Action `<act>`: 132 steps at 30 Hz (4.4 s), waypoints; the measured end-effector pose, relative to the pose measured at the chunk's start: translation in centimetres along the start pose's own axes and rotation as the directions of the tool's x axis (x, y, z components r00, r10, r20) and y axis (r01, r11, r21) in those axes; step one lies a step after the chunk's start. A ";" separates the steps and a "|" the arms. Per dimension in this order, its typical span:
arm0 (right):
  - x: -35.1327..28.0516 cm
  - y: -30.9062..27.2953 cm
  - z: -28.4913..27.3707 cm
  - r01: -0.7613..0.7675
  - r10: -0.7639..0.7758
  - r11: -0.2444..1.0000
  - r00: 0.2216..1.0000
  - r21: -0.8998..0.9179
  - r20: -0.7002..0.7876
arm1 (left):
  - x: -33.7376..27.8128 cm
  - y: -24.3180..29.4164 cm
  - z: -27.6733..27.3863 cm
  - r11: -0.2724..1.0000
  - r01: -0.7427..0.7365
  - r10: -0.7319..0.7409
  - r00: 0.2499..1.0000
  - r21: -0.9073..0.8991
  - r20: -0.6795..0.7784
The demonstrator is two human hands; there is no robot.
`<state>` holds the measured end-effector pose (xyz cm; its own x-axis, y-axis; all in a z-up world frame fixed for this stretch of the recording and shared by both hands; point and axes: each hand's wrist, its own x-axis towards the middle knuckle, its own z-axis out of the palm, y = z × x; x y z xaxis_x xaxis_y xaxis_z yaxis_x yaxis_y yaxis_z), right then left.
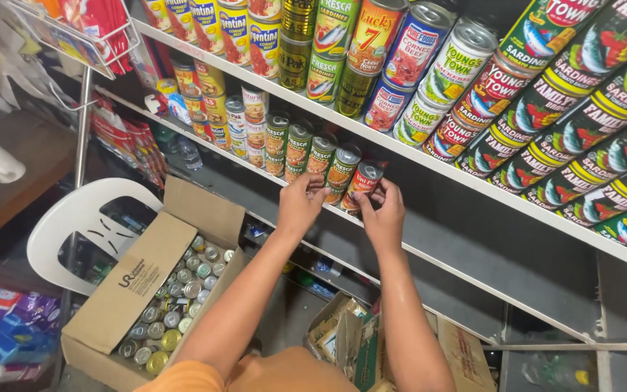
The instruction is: The recorder organizes and restocks canned goods on the shelves of a grocery store.
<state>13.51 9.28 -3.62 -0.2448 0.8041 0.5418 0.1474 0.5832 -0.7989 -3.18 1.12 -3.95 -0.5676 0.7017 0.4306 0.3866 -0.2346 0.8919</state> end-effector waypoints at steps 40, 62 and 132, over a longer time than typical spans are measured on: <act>-2.4 -0.1 2.5 -0.043 0.003 0.976 0.982 -0.212 -0.187 | -2.1 -2.1 2.1 0.988 0.136 -0.091 0.895 -0.072 0.437; -3.2 -0.3 3.7 -0.139 0.109 0.985 0.960 -0.103 -0.257 | -1.8 -1.4 1.1 0.994 0.080 -0.027 0.822 -0.069 0.569; -56.0 -20.6 -33.5 -0.594 -0.023 0.804 -0.003 -0.016 -1.000 | -53.6 29.6 29.5 0.725 0.587 0.576 -0.232 -0.359 0.784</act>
<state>56.30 -43.89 -8.80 0.9555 0.0998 0.2777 0.2798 -0.0073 -0.9600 60.14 -23.58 -4.71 0.9241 0.2297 0.3054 -0.3139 0.0005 0.9495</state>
